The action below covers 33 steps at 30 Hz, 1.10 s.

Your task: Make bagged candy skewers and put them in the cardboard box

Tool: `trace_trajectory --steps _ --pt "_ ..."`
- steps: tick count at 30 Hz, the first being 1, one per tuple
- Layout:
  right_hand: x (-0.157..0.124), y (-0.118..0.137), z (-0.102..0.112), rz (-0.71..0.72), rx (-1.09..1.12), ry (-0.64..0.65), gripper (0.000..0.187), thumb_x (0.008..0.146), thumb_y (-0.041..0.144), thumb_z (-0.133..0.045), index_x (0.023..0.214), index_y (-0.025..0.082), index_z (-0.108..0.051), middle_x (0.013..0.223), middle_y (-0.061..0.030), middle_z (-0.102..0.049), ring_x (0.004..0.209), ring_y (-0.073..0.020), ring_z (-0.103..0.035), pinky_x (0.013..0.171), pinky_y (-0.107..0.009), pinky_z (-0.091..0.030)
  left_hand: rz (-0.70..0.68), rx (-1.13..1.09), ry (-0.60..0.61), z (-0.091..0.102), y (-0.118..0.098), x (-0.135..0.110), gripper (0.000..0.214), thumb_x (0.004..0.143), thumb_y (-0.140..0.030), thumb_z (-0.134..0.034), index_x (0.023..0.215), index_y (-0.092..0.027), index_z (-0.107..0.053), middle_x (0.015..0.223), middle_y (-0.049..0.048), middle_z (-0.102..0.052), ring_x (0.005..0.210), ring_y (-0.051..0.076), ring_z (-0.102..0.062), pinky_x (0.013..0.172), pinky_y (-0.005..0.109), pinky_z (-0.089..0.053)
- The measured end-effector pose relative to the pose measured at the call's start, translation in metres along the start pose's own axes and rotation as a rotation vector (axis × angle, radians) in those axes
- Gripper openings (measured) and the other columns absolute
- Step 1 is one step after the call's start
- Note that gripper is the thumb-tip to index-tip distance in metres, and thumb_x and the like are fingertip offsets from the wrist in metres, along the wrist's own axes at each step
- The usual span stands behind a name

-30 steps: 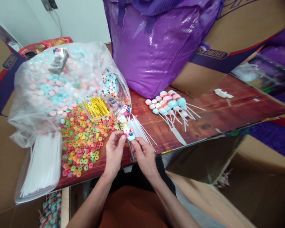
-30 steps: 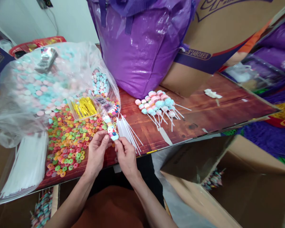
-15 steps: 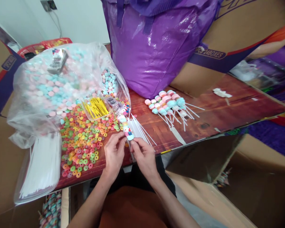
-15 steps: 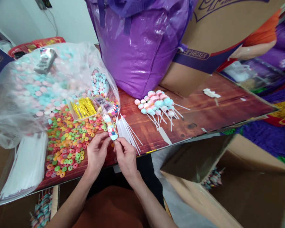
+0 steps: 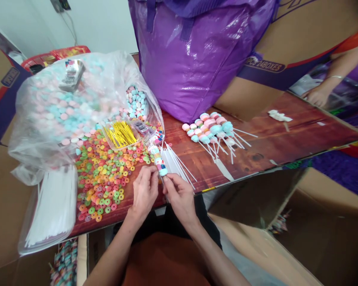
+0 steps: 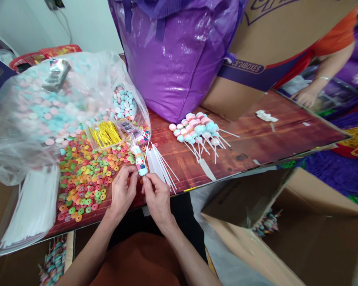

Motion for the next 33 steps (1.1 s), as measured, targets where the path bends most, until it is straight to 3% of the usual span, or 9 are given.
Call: trace_trajectory --steps 11,18,22,28,33 --pt "-0.004 -0.001 -0.002 0.055 -0.077 -0.092 0.021 0.094 0.031 -0.052 0.082 0.018 -0.062 0.058 0.005 -0.049 0.051 -0.0103 -0.045 0.051 -0.022 -0.038 -0.036 0.079 0.053 0.001 0.001 0.0 0.006 0.091 -0.016 -0.049 0.089 -0.022 -0.051 0.08 -0.0001 -0.054 0.071 0.015 -0.056 0.066 0.027 -0.043" --pt "-0.007 0.009 -0.004 0.277 -0.365 -0.162 0.026 0.096 0.023 -0.046 0.075 0.02 -0.061 0.059 0.0035 -0.05 0.052 -0.0102 -0.043 0.055 -0.023 -0.037 -0.078 0.023 0.085 0.004 0.0 -0.002 0.009 0.089 -0.014 -0.047 0.086 -0.023 -0.047 0.073 -0.0028 -0.047 0.063 0.013 -0.052 0.061 0.026 -0.042" --pt "-0.005 0.016 -0.003 0.31 -0.386 -0.132 0.026 0.096 0.02 -0.046 0.075 0.02 -0.06 0.059 0.0033 -0.05 0.052 -0.0103 -0.044 0.054 -0.023 -0.037 -0.114 -0.072 0.082 0.006 0.0 -0.007 0.01 0.087 -0.013 -0.048 0.089 -0.023 -0.048 0.077 -0.0021 -0.049 0.065 0.012 -0.051 0.062 0.025 -0.042" --pt "-0.002 0.015 -0.006 0.474 -0.48 -0.121 0.028 0.098 0.018 -0.042 0.078 0.02 -0.061 0.066 -0.0002 -0.059 0.059 -0.012 -0.053 0.06 -0.023 -0.042 0.141 -0.307 0.028 0.005 -0.005 -0.012 0.007 0.096 -0.02 -0.045 0.09 -0.023 -0.049 0.079 -0.0017 -0.051 0.07 0.013 -0.051 0.068 0.025 -0.044" --pt "0.001 0.012 -0.004 0.524 -0.505 -0.154 0.026 0.099 0.018 -0.044 0.08 0.02 -0.062 0.067 -0.001 -0.063 0.059 -0.0122 -0.056 0.061 -0.023 -0.044 0.073 -0.206 -0.035 0.003 -0.002 -0.009 0.003 0.094 -0.022 -0.054 0.097 -0.023 -0.054 0.088 0.0007 -0.057 0.081 0.014 -0.057 0.075 0.027 -0.046"
Point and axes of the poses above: each hand's wrist, its own x-axis towards the middle knuckle, its own z-axis out of the back of the hand, y = z × x, the point moved 1 cm from there along x, towards the middle knuckle
